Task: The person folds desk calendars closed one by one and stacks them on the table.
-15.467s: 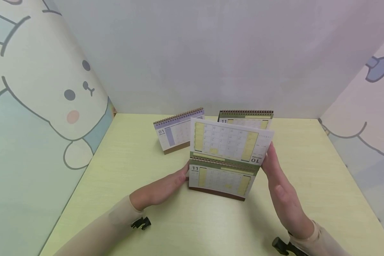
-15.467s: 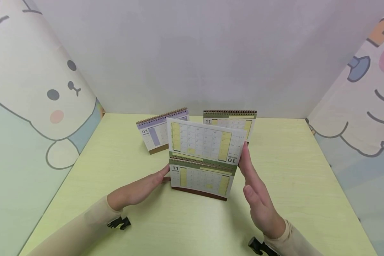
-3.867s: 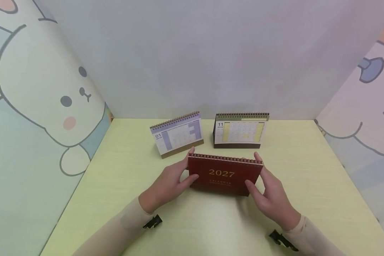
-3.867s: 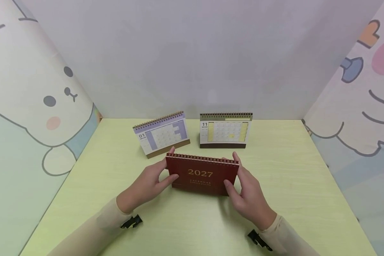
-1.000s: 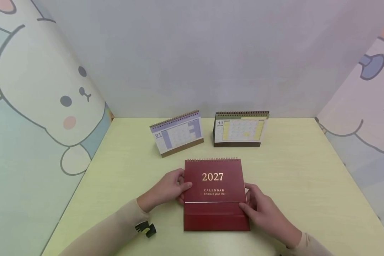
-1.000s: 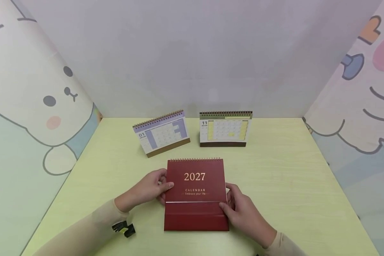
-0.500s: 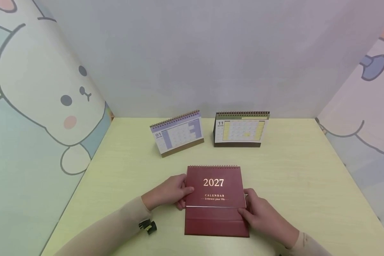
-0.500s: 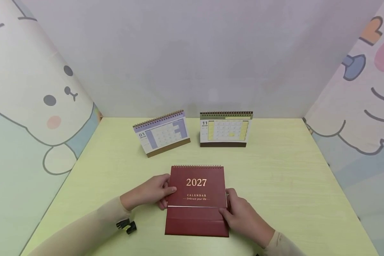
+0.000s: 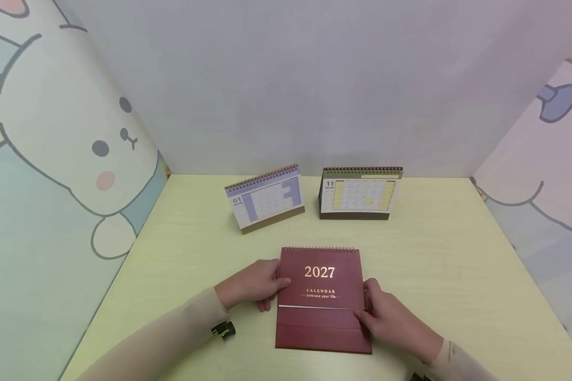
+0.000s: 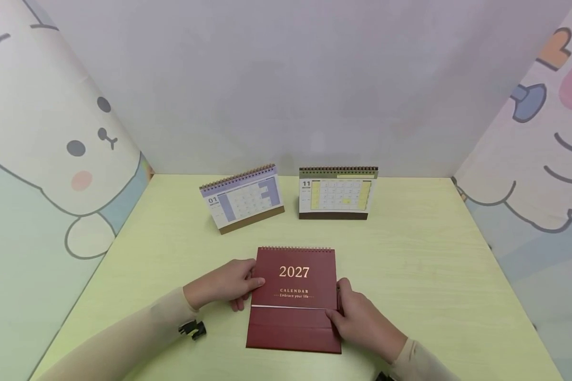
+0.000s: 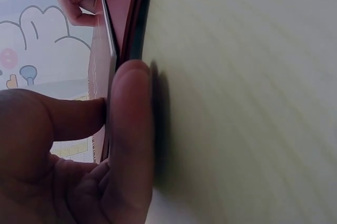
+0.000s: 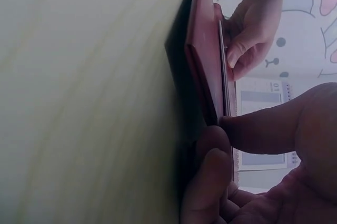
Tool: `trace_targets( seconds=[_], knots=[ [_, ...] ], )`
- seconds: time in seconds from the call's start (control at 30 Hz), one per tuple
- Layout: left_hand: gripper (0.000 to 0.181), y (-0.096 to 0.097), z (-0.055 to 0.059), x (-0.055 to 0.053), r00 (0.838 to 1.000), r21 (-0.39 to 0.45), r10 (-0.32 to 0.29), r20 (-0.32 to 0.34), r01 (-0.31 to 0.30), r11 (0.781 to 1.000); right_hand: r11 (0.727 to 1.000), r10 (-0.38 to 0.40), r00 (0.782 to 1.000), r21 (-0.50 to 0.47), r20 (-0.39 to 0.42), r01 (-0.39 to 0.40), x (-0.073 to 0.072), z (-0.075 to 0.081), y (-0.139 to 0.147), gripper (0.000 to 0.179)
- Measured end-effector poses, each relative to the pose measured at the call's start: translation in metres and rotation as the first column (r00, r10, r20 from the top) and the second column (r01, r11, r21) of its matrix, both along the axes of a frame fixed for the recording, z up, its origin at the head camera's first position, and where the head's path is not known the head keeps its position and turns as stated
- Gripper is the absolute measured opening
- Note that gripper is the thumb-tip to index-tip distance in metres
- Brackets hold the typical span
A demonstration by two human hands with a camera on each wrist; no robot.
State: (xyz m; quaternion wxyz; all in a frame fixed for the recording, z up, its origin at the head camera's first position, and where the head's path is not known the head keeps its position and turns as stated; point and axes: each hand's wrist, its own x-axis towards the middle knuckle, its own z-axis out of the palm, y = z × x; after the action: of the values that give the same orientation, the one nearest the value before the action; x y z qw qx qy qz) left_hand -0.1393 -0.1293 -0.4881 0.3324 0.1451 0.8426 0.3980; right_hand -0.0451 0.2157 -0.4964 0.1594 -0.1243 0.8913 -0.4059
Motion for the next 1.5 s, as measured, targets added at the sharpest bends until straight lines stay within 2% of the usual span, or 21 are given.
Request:
trace_targets(
  seconds=[0.2,0.53,0.9,1.13,1.23,1.3,1.5],
  knots=[
    [0.018,0.000,0.001,-0.001,1.000,-0.024,-0.009,-0.010,0.009,1.000,1.000,0.015,1.000,0.022,-0.017,-0.014,-0.001,0.000,0.000,0.041],
    [0.017,0.003,0.008,-0.004,0.997,-0.104,-0.065,-0.047,0.060,0.993,0.994,0.050,0.998,0.095,-0.048,-0.046,-0.002,0.000,0.001,0.035],
    [0.018,0.004,0.009,-0.005,0.995,-0.130,-0.075,-0.063,0.066,0.989,0.988,0.066,0.995,0.144,-0.075,-0.055,-0.004,-0.001,0.003,0.036],
    [0.028,0.006,0.007,-0.010,0.990,-0.195,-0.105,-0.094,0.085,0.977,0.973,0.061,0.996,0.228,-0.067,-0.044,-0.009,0.002,-0.001,0.036],
    [0.032,0.007,0.006,-0.013,0.988,-0.230,-0.114,-0.105,0.088,0.969,0.955,0.100,0.990,0.287,-0.095,-0.069,-0.011,0.004,-0.001,0.038],
    [0.033,0.009,0.006,-0.015,0.988,-0.251,-0.115,-0.107,0.085,0.964,0.934,0.134,0.984,0.347,-0.117,-0.085,-0.011,0.006,-0.001,0.039],
    [0.028,0.013,0.004,-0.016,0.985,-0.297,-0.128,-0.118,0.088,0.951,0.834,0.237,0.962,0.536,-0.136,-0.130,-0.017,0.013,-0.005,0.035]
  ],
)
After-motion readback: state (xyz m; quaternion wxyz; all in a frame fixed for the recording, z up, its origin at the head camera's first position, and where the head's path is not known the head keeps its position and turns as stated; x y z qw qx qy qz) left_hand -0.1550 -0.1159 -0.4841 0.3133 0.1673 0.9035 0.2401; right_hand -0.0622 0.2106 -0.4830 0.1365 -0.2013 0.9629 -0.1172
